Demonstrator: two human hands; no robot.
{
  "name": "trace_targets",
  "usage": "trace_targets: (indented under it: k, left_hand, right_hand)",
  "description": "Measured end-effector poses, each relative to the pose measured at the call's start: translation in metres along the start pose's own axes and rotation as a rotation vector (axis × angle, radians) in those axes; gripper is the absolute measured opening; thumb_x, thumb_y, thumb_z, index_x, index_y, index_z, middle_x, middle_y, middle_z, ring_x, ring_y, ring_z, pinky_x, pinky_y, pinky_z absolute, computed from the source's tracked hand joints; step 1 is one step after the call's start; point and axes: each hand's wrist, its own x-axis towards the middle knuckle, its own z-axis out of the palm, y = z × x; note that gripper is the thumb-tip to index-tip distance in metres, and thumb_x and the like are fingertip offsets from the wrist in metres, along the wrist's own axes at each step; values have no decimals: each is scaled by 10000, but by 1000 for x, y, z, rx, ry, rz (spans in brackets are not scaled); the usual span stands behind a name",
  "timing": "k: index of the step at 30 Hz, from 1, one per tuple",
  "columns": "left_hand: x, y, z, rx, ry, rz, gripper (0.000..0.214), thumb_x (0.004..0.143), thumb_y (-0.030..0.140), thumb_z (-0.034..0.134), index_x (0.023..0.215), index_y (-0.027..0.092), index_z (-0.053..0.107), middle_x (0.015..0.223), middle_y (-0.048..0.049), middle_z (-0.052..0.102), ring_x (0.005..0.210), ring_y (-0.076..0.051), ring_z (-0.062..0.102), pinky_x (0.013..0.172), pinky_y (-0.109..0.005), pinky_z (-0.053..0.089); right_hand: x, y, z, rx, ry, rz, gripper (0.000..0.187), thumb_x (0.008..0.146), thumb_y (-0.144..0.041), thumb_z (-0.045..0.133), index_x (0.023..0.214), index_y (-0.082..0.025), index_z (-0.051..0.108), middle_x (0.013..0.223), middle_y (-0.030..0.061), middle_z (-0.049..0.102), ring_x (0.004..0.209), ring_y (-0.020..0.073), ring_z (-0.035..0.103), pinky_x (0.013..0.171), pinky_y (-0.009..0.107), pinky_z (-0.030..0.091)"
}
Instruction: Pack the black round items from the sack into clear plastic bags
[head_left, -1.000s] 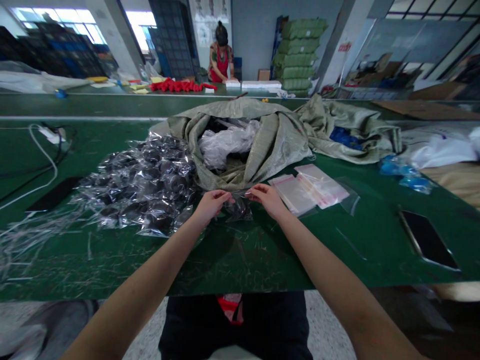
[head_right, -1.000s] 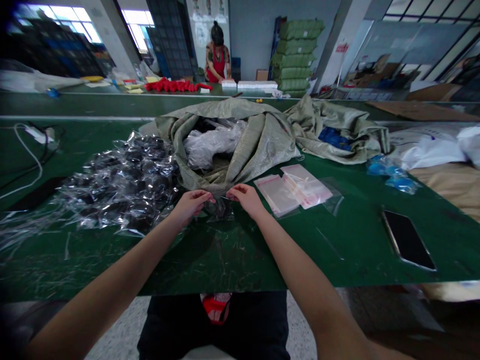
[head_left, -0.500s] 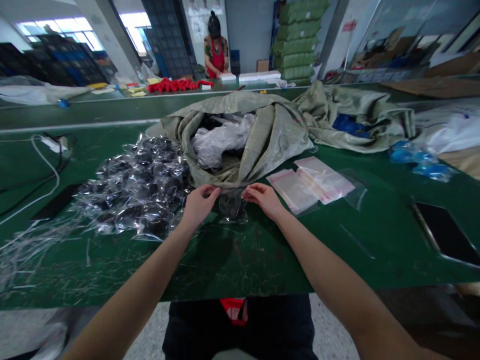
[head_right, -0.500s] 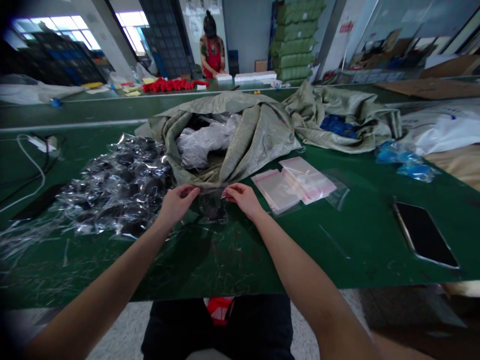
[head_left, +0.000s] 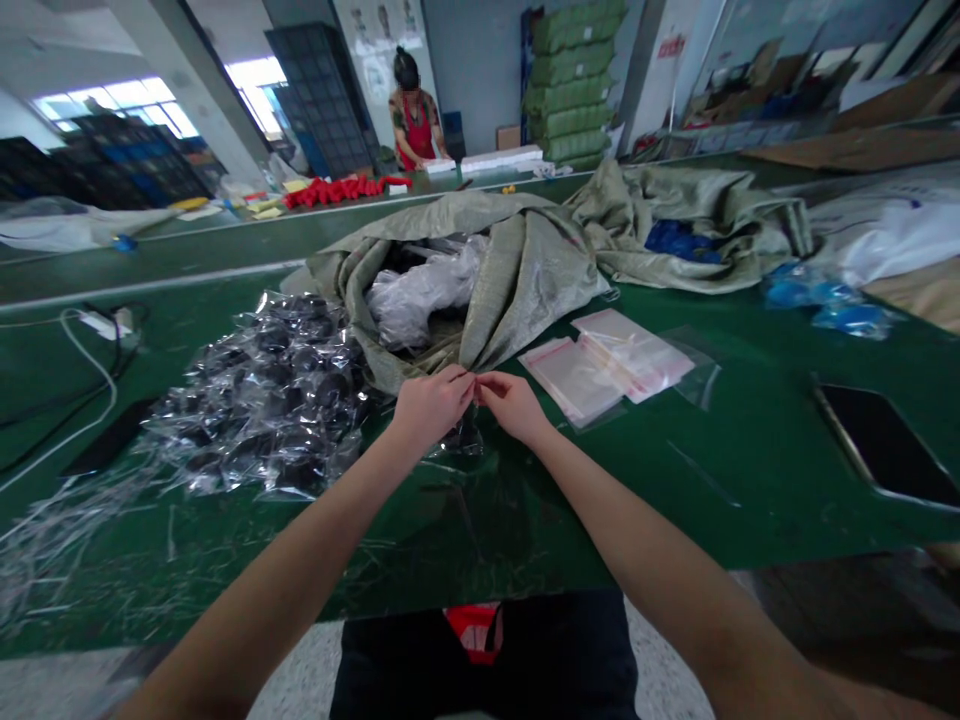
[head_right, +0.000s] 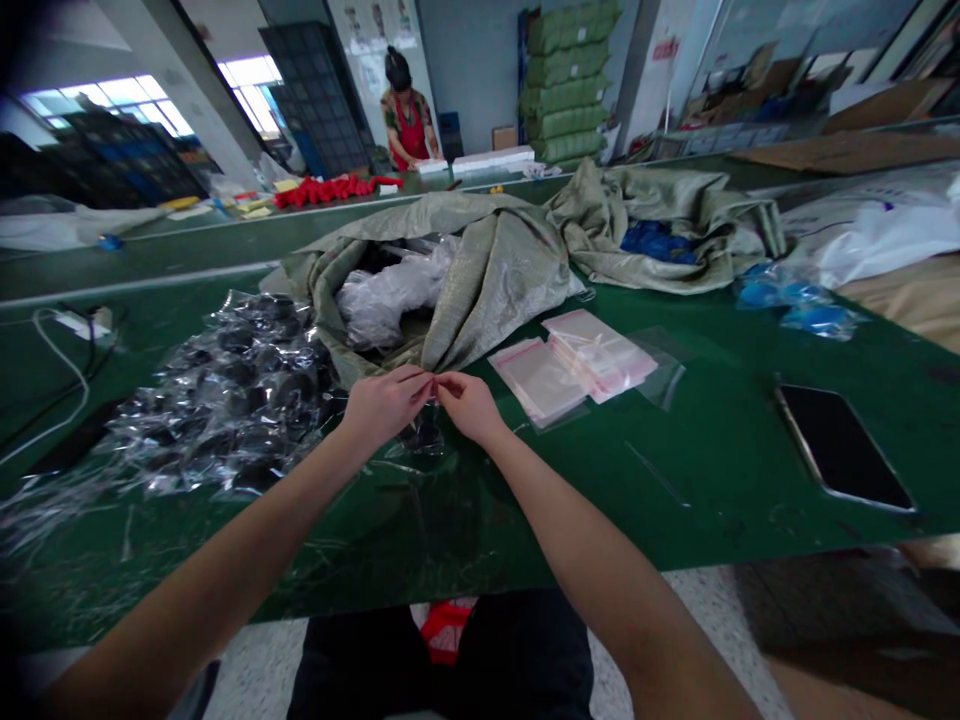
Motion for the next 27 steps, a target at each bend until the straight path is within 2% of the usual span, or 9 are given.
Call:
trace_targets:
  k: [4,12,15,18,22,25,27]
  left_hand:
    - [2,0,2,37,7,24,367,980,349,383,964,206,721,993,-92,697,687,-166,614,546,-283,314]
    - [4,-4,6,36,54,2,288,944,308,437,929,179,695,918,-97,673,687,-168,606,531,-269,319]
    - [4,-5,8,1,78,-40,232,917,295,475,912,181,677,922,-88,666,680,-170,603,537,-269,336]
    - [7,-9,10,-93,140,-147,162,875,261,506,877,181,647,921,-76,657,725,-173,610,589,-265,385]
    - [15,-22,11,-484,305,-412,84,803,232,533,826,179,593,825,-47,641,756,-162,597,673,-254,440]
    - [20,-36,8,-1010,420,-694,63,781,223,483,775,185,533,788,-26,640,661,-124,569,577,-219,426]
    - [20,-49,2,-1365,525,-823,22,750,195,475,736,186,489,821,-33,652,684,-114,594,555,-196,434]
  right_hand:
    - [-2,0,0,-70,25,-62,185,824,-262,565,880,-167,713,852,35,726,785,146,666,786,265,526]
    - [-3,-2,2,-148,34,-64,166,836,-251,571,875,-190,720,884,26,741,812,154,679,798,273,528]
    - [-5,-7,2,-178,40,-64,157,834,-250,579,867,-184,717,871,27,741,810,153,680,790,268,524]
    - [-5,-9,2,-187,45,-35,127,824,-247,592,834,-191,706,851,16,740,807,148,681,810,270,524]
    - [-3,-3,5,13,66,60,97,827,-274,604,820,-190,652,827,24,734,804,149,694,807,294,549]
    - [0,3,8,237,72,177,120,856,-314,591,849,-196,574,865,35,731,794,140,706,780,309,570]
    - [1,5,10,311,64,244,142,874,-336,585,873,-205,532,898,34,729,779,131,712,756,304,573]
